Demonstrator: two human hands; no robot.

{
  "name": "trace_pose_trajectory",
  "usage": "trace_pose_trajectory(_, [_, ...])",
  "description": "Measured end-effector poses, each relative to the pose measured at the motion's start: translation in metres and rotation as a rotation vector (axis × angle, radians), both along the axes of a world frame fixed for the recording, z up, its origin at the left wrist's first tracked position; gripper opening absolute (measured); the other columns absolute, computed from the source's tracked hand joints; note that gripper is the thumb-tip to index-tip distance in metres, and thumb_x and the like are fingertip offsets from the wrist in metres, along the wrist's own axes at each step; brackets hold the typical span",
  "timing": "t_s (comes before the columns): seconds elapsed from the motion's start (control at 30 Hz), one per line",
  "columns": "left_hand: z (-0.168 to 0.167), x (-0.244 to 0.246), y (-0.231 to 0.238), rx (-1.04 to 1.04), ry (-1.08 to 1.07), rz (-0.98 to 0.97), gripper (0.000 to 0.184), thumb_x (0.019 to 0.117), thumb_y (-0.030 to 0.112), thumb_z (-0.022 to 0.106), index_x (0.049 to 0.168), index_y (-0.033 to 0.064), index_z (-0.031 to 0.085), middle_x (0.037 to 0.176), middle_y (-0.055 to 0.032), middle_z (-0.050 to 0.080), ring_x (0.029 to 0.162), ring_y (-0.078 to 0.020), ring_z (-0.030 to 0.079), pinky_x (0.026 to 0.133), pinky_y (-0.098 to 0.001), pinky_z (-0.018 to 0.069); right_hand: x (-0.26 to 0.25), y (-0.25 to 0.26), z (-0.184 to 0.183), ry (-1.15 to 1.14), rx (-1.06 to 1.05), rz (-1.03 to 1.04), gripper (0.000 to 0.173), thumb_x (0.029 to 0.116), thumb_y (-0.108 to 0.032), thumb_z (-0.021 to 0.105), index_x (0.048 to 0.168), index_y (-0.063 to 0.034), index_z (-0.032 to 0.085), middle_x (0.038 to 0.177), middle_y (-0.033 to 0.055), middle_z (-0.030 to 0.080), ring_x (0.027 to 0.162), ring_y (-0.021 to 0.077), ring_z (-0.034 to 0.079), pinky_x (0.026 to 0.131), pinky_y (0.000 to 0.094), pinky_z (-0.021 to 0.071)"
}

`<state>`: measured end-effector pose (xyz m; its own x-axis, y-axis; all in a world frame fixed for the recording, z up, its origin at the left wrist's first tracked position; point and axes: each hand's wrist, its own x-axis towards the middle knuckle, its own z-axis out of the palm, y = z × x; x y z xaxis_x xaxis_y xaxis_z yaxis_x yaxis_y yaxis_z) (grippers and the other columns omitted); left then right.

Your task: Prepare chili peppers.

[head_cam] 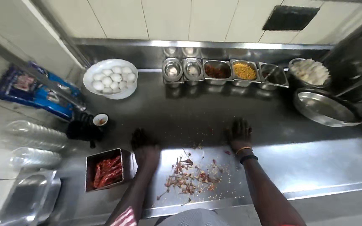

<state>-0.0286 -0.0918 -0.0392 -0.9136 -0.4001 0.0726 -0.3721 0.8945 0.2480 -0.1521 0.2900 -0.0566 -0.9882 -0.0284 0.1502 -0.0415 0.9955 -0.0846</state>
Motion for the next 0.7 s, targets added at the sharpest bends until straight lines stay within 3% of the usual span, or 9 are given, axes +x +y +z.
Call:
trace_pose_trajectory(0.03, [0.001, -0.017, 0.000, -0.028, -0.008, 0.019, 0.070, 0.1063, 0.047, 0.037, 0.154, -0.0043, 0.038, 0.164, -0.0289, 0.026, 0.154, -0.0450, 0.021, 0.124, -0.0628, 0.0174, 0.005, -0.012, 0.001, 0.002, -0.013, 0.089, 0.078, 0.1068, -0.060, 0.023, 0.164, -0.0069, 0.022, 0.171, 0.0130, 0.019, 0.159, 0.0328, 0.013, 0.128, 0.0597, 0.0088])
trace_pose_trajectory(0.13, [0.003, -0.069, 0.005, -0.111, -0.038, -0.008, 0.068, 0.1040, 0.049, 0.043, 0.149, -0.0012, 0.047, 0.157, -0.0256, 0.041, 0.147, -0.0427, 0.037, 0.119, -0.0608, 0.0316, 0.026, -0.051, 0.004, -0.021, -0.012, 0.370, 0.068, 0.1094, -0.048, 0.030, 0.163, -0.0072, 0.025, 0.172, 0.0107, 0.017, 0.159, 0.0309, 0.011, 0.129, 0.0583, 0.0102])
trace_pose_trajectory(0.2, [0.004, -0.086, 0.020, -0.083, 0.006, -0.170, 0.066, 0.1044, 0.050, 0.043, 0.150, 0.0021, 0.047, 0.158, -0.0202, 0.043, 0.148, -0.0375, 0.038, 0.121, -0.0555, 0.0310, 0.045, -0.072, 0.014, -0.175, -0.041, 0.428, 0.072, 0.1069, -0.057, 0.029, 0.163, -0.0116, 0.028, 0.171, 0.0079, 0.021, 0.159, 0.0279, 0.016, 0.129, 0.0552, 0.0157])
trace_pose_trajectory(0.3, [0.031, -0.068, 0.064, 0.115, -0.074, -0.465, 0.062, 0.1033, 0.045, 0.051, 0.152, 0.0072, 0.048, 0.161, -0.0154, 0.040, 0.152, -0.0341, 0.031, 0.125, -0.0542, 0.0239, 0.068, -0.078, 0.039, -0.431, -0.208, 0.485, 0.066, 0.1055, -0.060, 0.034, 0.143, -0.0106, 0.057, 0.145, 0.0140, 0.058, 0.138, 0.0323, 0.052, 0.116, 0.0549, 0.0391])
trace_pose_trajectory(0.33, [0.038, -0.057, 0.078, 0.176, -0.158, -0.552, 0.063, 0.1042, 0.047, 0.049, 0.154, 0.0088, 0.046, 0.161, -0.0142, 0.040, 0.152, -0.0332, 0.031, 0.125, -0.0557, 0.0226, 0.072, -0.071, 0.046, -0.472, -0.283, 0.492, 0.065, 0.1062, -0.057, 0.035, 0.147, -0.0105, 0.055, 0.146, 0.0145, 0.058, 0.139, 0.0327, 0.052, 0.118, 0.0543, 0.0377])
trace_pose_trajectory(0.43, [0.033, -0.038, 0.096, 0.308, -0.390, -0.677, 0.067, 0.1048, 0.063, 0.033, 0.145, 0.0161, 0.057, 0.145, -0.0100, 0.059, 0.138, -0.0293, 0.053, 0.113, -0.0585, 0.0405, 0.066, -0.028, 0.056, -0.352, -0.402, 0.303, 0.060, 0.1071, -0.047, 0.039, 0.143, -0.0013, 0.057, 0.144, 0.0227, 0.057, 0.137, 0.0402, 0.052, 0.117, 0.0567, 0.0376])
trace_pose_trajectory(0.47, [0.032, -0.039, 0.094, 0.310, -0.403, -0.649, 0.066, 0.1051, 0.063, 0.033, 0.147, 0.0169, 0.056, 0.149, -0.0095, 0.056, 0.140, -0.0288, 0.050, 0.115, -0.0576, 0.0391, 0.054, -0.007, 0.050, -0.223, -0.391, 0.204, 0.061, 0.1069, -0.046, 0.041, 0.140, 0.0025, 0.058, 0.143, 0.0260, 0.057, 0.135, 0.0436, 0.052, 0.115, 0.0594, 0.0394])
trace_pose_trajectory(0.6, [0.000, -0.087, 0.047, -0.076, -0.028, -0.343, 0.071, 0.1040, 0.053, 0.041, 0.155, 0.0041, 0.042, 0.163, -0.0196, 0.035, 0.153, -0.0366, 0.029, 0.125, -0.0565, 0.0218, -0.016, 0.070, 0.011, -0.028, -0.115, -0.065, 0.081, 0.1058, -0.059, 0.030, 0.163, -0.0019, 0.021, 0.169, 0.0199, 0.020, 0.157, 0.0393, 0.018, 0.127, 0.0606, 0.0150])
trace_pose_trajectory(0.7, [-0.016, -0.153, 0.037, -0.145, 0.021, -0.322, 0.075, 0.1069, 0.054, 0.031, 0.160, 0.0012, 0.028, 0.168, -0.0197, 0.023, 0.157, -0.0367, 0.018, 0.127, -0.0566, 0.0125, -0.067, 0.062, -0.002, -0.033, -0.025, -0.061, 0.083, 0.1039, -0.062, 0.027, 0.162, -0.0032, 0.024, 0.169, 0.0205, 0.022, 0.157, 0.0398, 0.017, 0.126, 0.0621, 0.0130])
